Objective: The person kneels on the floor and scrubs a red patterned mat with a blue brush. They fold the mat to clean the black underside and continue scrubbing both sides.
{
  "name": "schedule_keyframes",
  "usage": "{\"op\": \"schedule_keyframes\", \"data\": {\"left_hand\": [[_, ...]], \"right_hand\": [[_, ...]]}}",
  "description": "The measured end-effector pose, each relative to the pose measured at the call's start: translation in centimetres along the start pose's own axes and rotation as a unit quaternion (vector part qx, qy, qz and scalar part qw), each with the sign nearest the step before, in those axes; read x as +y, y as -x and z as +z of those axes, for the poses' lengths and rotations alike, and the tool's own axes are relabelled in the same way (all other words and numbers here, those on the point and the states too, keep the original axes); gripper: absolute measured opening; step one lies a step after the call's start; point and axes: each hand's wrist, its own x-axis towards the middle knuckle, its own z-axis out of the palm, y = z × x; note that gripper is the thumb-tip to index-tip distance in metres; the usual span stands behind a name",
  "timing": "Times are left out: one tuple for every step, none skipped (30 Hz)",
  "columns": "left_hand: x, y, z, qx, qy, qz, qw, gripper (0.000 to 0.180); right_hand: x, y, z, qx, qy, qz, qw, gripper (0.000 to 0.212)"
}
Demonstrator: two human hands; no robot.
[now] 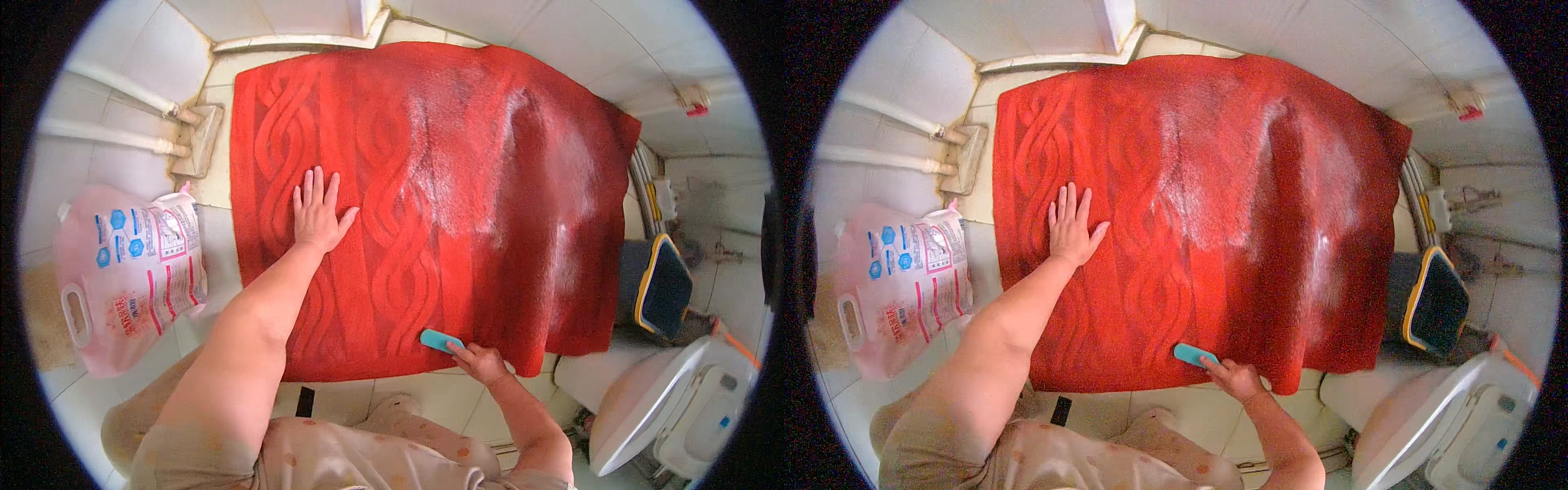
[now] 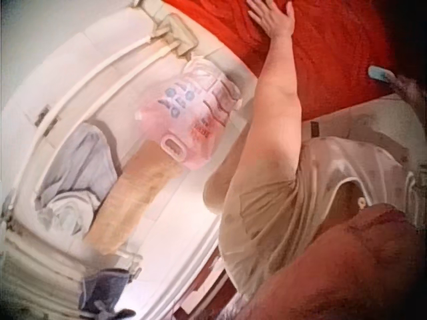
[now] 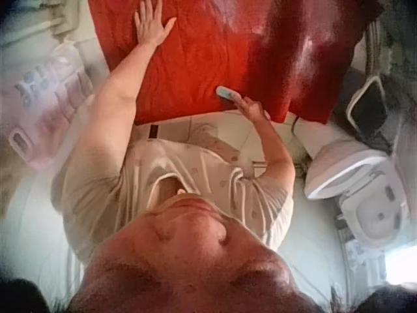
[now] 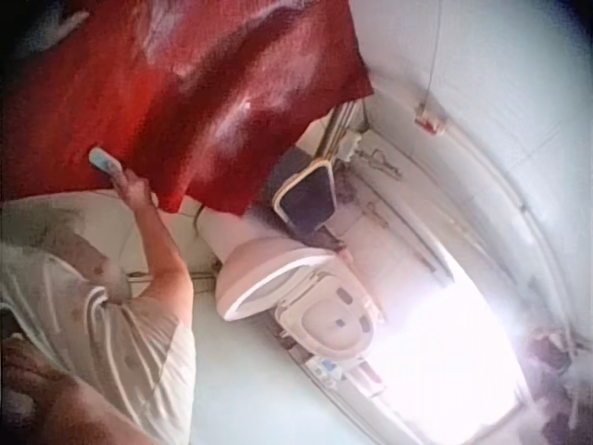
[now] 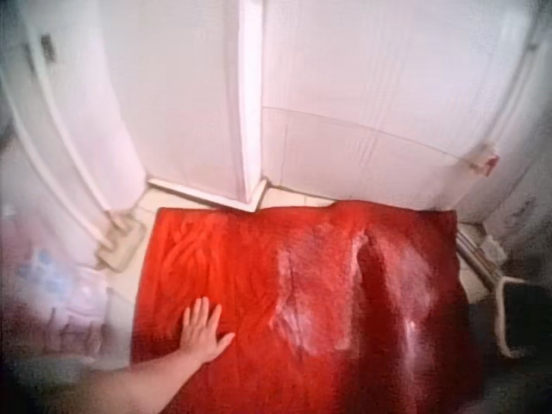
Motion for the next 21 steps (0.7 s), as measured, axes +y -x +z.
{"op": "schedule_keyframes", "data": {"left_hand": [[-0.1, 0.0, -0.3, -0.004, 0.003, 0.000, 1.000, 0.076], [-0.2, -0.1, -0.2, -0.014, 0.012, 0.003, 1.000, 0.076], [-0.4, 0.0, -0.1, -0.020, 0.017, 0.000, 1.000, 0.076], [-0.3, -0.1, -0.2, -0.025, 0.023, 0.000, 0.999, 0.076], [-0.6, -0.1, -0.4, -0.029, 0.026, -0.003, 0.999, 0.077], [-0.8, 0.0, -0.6, -0.035, 0.027, -0.006, 0.999, 0.077], [-1.0, 0.1, -0.6, -0.037, 0.030, -0.007, 0.999, 0.077], [-1.1, 0.2, -0.4, -0.040, 0.037, -0.006, 0.999, 0.077], [-1.0, 0.0, -0.3, -0.040, 0.043, -0.004, 0.998, 0.077], [-0.9, -0.2, -0.4, -0.043, 0.049, -0.006, 0.998, 0.077], [-0.9, -0.5, -0.7, -0.045, 0.050, -0.007, 0.998, 0.077], [-0.8, -0.5, -0.6, -0.051, 0.054, -0.005, 0.997, 0.076], [-0.9, 0.0, -0.5, -0.049, 0.056, -0.006, 0.997, 0.076], [-1.3, 0.0, -0.4, -0.043, 0.057, -0.006, 0.997, 0.076], [-1.4, -0.3, -0.4, -0.034, 0.059, -0.003, 0.998, 0.076], [-1.0, -0.7, -1.0, -0.060, 0.061, -0.013, 0.996, 0.077], [-1.0, -0.7, -0.8, -0.055, 0.058, -0.010, 0.997, 0.077], [-0.9, -0.7, -0.3, -0.048, 0.055, -0.005, 0.997, 0.077], [-0.7, -0.8, 0.0, -0.042, 0.052, 0.001, 0.998, 0.077], [-0.5, -0.9, -0.7, -0.055, 0.051, -0.007, 0.997, 0.076], [-0.3, -0.9, -0.9, -0.067, 0.052, -0.007, 0.996, 0.077]], "right_hand": [[0.1, -0.6, -0.5, -0.010, -0.006, -0.006, 1.000, 0.048], [0.0, -1.2, -1.7, -0.024, -0.025, 0.000, 0.999, 0.047], [0.1, -1.9, -1.5, 0.034, -0.064, 0.033, 0.997, 0.049], [0.0, -2.3, -1.3, 0.093, -0.101, 0.069, 0.988, 0.050], [-0.6, -3.7, -1.8, 0.151, -0.139, 0.100, 0.974, 0.052], [-0.7, -5.4, -2.4, 0.181, -0.110, 0.110, 0.971, 0.053], [-0.9, -7.5, -2.7, 0.168, -0.071, 0.112, 0.977, 0.052], [-0.8, -9.7, -3.4, 0.155, -0.029, 0.116, 0.981, 0.052], [0.8, -12.5, -2.9, 0.149, 0.051, 0.115, 0.981, 0.051], [2.1, -16.2, -4.0, 0.121, 0.097, 0.117, 0.981, 0.045], [3.6, -20.3, -5.1, 0.147, 0.141, 0.090, 0.975, 0.044], [5.4, -25.1, -6.6, 0.154, 0.198, 0.086, 0.964, 0.044], [7.1, -29.4, -8.0, 0.176, 0.141, 0.109, 0.968, 0.050], [7.3, -33.4, -10.2, 0.186, 0.155, 0.124, 0.962, 0.046], [7.1, -37.1, -13.1, 0.128, 0.148, 0.196, 0.961, 0.044], [7.4, -40.2, -15.8, 0.140, 0.129, 0.225, 0.956, 0.043], [7.9, -42.5, -17.6, 0.153, 0.112, 0.254, 0.948, 0.043], [8.4, -43.8, -18.0, 0.168, 0.086, 0.270, 0.944, 0.042], [9.0, -44.8, -17.8, 0.182, 0.061, 0.287, 0.938, 0.042], [9.3, -45.4, -17.0, 0.194, 0.033, 0.300, 0.933, 0.041], [9.3, -44.2, -15.2, 0.200, -0.050, 0.275, 0.939, 0.039]]}}
